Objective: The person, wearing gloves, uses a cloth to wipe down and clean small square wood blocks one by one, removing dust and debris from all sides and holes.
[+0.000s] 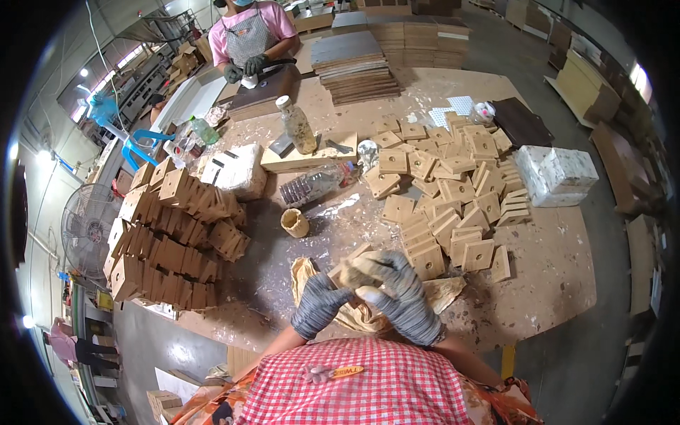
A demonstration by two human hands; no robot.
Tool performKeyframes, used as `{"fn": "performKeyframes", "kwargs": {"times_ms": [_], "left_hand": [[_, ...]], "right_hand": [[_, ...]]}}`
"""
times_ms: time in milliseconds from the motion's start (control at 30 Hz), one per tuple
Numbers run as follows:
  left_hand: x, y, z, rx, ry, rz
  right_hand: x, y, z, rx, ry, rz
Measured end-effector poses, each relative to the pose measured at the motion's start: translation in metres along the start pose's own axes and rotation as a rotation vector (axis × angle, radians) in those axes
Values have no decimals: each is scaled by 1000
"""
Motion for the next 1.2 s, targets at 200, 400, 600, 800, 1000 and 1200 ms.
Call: {"fn": "performKeyframes", "kwargs": {"times_ms": [200, 400, 600, 800, 1000, 1200], "left_hand": [[-4, -2, 14, -172, -62, -61], [1, -4, 14, -38, -131, -3], [-6, -5, -8, 14, -44, 14], [-5, -7, -5, 36, -92, 10], [-2, -3, -4, 48, -158, 30], [-2, -3, -8, 12, -200, 30]], "right_hand": [[-14, 6, 12, 91, -440, 97], [-9, 6, 11, 60, -453, 48], [11, 4, -1, -49, -418, -35], [27, 4, -8, -82, -504, -89], [34, 0, -15, -66, -57, -187], [20, 5, -9, -83, -188, -120]]}}
Point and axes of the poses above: each hand's wrist, its own y-axis towards the middle knuckle, its own x-axis out of the back of the hand, z = x × y, the point moved 1 cm from there along y, towards the middle knuckle, and after that the axes turned 15 degrees about z, right-handed, at the moved point
